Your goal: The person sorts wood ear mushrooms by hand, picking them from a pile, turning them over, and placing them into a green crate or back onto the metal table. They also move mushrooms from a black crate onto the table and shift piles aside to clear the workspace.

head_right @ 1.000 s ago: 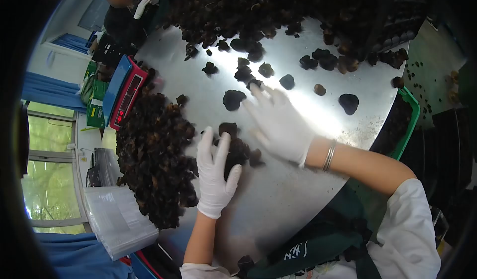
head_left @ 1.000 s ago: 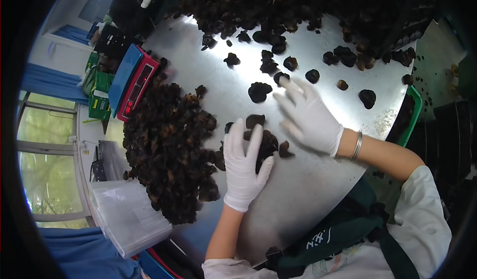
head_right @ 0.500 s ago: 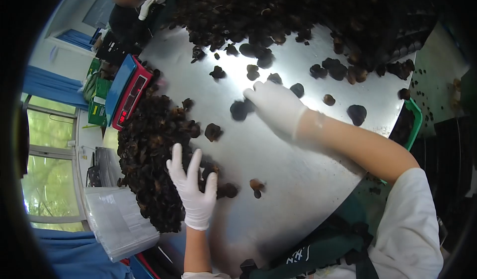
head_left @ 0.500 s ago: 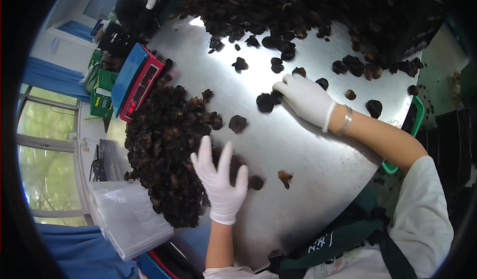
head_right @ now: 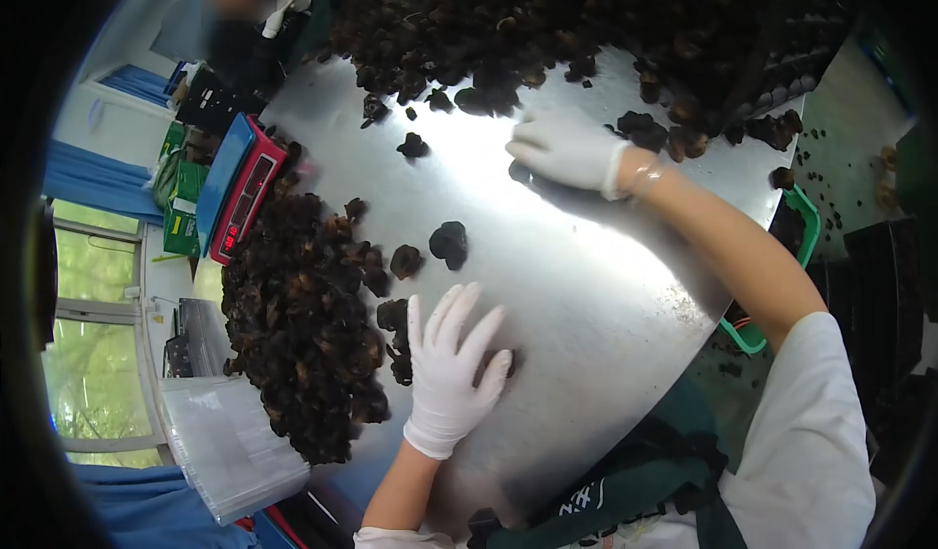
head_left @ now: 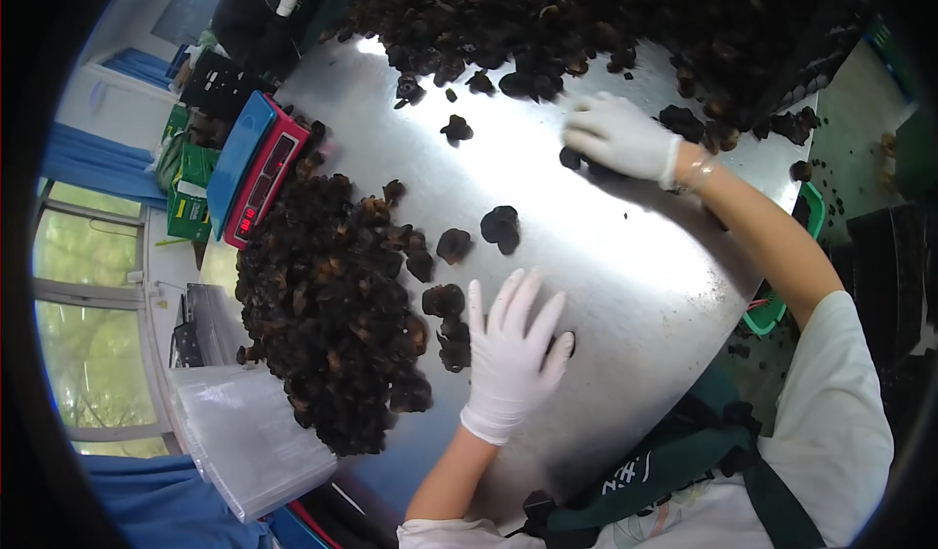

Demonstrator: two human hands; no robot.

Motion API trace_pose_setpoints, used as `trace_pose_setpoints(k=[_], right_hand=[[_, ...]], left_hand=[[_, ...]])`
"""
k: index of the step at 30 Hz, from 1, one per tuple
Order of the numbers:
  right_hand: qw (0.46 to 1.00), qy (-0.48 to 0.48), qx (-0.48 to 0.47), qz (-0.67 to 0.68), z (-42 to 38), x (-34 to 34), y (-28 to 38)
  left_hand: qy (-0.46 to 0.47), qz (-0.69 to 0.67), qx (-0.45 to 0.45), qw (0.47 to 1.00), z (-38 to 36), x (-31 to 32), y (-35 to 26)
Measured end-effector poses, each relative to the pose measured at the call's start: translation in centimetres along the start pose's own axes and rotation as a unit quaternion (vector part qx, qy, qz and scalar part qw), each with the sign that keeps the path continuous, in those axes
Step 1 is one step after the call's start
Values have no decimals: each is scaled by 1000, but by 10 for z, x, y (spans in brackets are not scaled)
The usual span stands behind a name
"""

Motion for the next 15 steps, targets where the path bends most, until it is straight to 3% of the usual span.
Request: trace_pose_setpoints(k=[2, 3, 5, 11, 13, 14, 15], right_hand=[[997, 6, -1, 83, -32, -25, -24], [994, -8, -66, 87, -52, -38, -31], [986, -5, 43, 158, -85, -58, -21], [963, -164, 119, 180, -129, -87, -8], [981, -164, 68, 82, -115, -77, -6], [983, -155, 70, 69, -104, -67, -1], [984, -165, 14, 73, -90, -57, 3]], left_hand=[[-1, -3, -12, 1000, -6, -2, 5], [-1, -6, -17, 1000, -8, -1, 6], [3, -14, -14, 1000, -6, 0, 3], [-19, -53, -17, 998, 34, 25, -13], [-33, -58, -14, 998, 61, 42, -26], [-40, -67, -28, 997, 71, 55, -34], [-47, -75, -42, 995, 79, 65, -39]])
Point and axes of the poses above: each hand's wrist, its own z-axis towards the middle knuckle, its own x-axis out of the palm, y = z × x, the point moved 2 cm from there along z, towards the middle knuckle, and after that the axes turned 11 degrees about -y, right-handed, at the moved point
